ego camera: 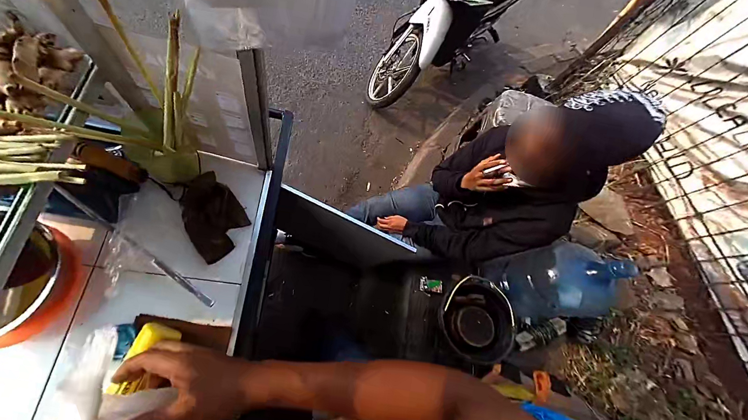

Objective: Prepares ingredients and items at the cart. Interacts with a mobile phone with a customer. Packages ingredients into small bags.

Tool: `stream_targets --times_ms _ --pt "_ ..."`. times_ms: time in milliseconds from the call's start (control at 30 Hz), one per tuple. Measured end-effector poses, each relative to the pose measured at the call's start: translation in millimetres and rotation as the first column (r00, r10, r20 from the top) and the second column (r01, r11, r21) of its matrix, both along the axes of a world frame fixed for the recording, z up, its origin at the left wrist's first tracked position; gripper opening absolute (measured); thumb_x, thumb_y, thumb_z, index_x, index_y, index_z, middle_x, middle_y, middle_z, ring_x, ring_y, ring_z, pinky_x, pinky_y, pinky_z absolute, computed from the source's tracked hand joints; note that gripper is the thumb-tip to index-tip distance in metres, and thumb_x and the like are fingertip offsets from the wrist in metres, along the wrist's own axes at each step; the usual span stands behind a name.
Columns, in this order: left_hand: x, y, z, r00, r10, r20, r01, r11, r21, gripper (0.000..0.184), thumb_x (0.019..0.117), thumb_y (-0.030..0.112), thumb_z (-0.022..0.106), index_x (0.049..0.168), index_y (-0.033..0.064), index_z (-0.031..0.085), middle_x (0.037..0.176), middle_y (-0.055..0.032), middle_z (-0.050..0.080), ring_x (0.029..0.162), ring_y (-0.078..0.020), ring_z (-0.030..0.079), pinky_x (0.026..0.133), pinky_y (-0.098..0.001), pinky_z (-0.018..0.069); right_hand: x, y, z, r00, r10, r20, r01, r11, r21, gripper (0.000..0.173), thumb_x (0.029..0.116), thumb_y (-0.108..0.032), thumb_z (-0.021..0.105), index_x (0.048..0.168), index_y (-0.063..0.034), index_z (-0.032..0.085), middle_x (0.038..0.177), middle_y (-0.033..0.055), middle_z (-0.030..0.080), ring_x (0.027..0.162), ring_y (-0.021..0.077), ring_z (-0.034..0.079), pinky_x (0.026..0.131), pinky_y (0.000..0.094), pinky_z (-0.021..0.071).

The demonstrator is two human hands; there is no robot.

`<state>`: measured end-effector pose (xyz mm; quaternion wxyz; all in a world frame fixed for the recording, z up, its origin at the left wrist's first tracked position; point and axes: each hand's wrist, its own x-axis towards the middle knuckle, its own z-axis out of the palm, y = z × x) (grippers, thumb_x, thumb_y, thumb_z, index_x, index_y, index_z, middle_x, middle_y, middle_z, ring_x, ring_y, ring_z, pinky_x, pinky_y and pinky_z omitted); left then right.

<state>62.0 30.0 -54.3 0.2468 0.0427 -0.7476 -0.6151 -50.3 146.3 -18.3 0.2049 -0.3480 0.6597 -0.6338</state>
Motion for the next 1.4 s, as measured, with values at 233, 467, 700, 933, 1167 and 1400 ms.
stream_targets --times_ms 233,467,700,933,1167,1400 --pt "-2.6 -5.1 -19.9 0.988 0.137 0.074 -0.142 0.988 0.065 0.012 0.1004 0.001 0.054 0.107 0.0021 0.064 0.095 0.0155 0.071 0.092 0.0058 0.068 0.089 -0.0185 0.0571 -13.0 -4.6 -23.7 1.0 -0.012 0.017 0.012 0.999 -0.032 0.016 0.0958 -0.005 0.067 0.097 0.0084 0.074 0.088 0.0191 0.072 0.084 0.0243 0.069 0.08 0.0408 0.0542" --pt "-3.8 -7.3 -14.9 0.969 0.207 0.138 -0.218 0.973 0.074 0.019 0.0995 0.0 0.053 0.117 -0.008 0.05 0.102 0.0082 0.066 0.097 0.0063 0.065 0.09 -0.0173 0.0555 -27.7 -13.9 -17.8 0.965 -0.025 -0.263 0.041 0.998 0.056 0.017 0.0909 -0.005 0.069 0.096 0.01 0.074 0.092 0.0234 0.072 0.095 0.0353 0.067 0.092 0.044 0.0492" --pt "-8.4 -9.2 -2.1 0.969 0.23 0.088 -0.234 0.972 0.037 0.018 0.1009 0.0 0.049 0.114 -0.0112 0.054 0.101 0.0092 0.067 0.101 0.0081 0.064 0.095 -0.0173 0.0533 -24.8 -22.4 -29.8 0.982 0.131 -0.137 -0.103 0.975 0.194 0.021 0.0945 0.0 0.062 0.111 0.009 0.072 0.106 0.0253 0.07 0.104 0.0357 0.068 0.095 0.0468 0.0517" --pt "-6.9 -36.1 -7.7 0.947 0.296 0.128 -0.31 0.943 0.119 0.017 0.1056 0.005 0.036 0.116 0.0029 0.049 0.091 0.0132 0.062 0.082 0.0044 0.064 0.078 -0.0188 0.057 -43.8 -9.0 -22.6 0.979 0.04 0.2 -0.071 0.986 0.151 0.02 0.1005 -0.005 0.059 0.109 0.01 0.069 0.097 0.0192 0.068 0.079 0.0183 0.063 0.073 0.0336 0.0529" --pt "-8.9 -39.2 -1.1 0.979 0.144 0.145 -0.153 0.987 0.047 0.027 0.0991 0.003 0.05 0.122 -0.0112 0.048 0.106 0.0015 0.065 0.098 0.0012 0.065 0.09 -0.0217 0.0564 -46.4 -8.9 -25.6 0.936 0.061 0.347 -0.145 0.965 0.22 0.023 0.0994 -0.011 0.064 0.12 -0.0009 0.068 0.103 0.009 0.067 0.075 0.0062 0.061 0.07 0.0233 0.0533" --pt "-6.8 -34.3 7.8 0.974 0.223 0.051 -0.22 0.974 -0.044 0.028 0.1063 0.014 0.047 0.095 -0.0003 0.068 0.1 0.0035 0.062 0.095 0.0027 0.06 0.086 -0.0158 0.0528 -44.7 -1.7 -16.8 0.951 0.039 0.307 -0.099 0.979 0.181 0.021 0.1054 -0.014 0.056 0.109 -0.0009 0.072 0.099 0.0063 0.067 0.074 0.0056 0.064 0.07 0.0216 0.0566"
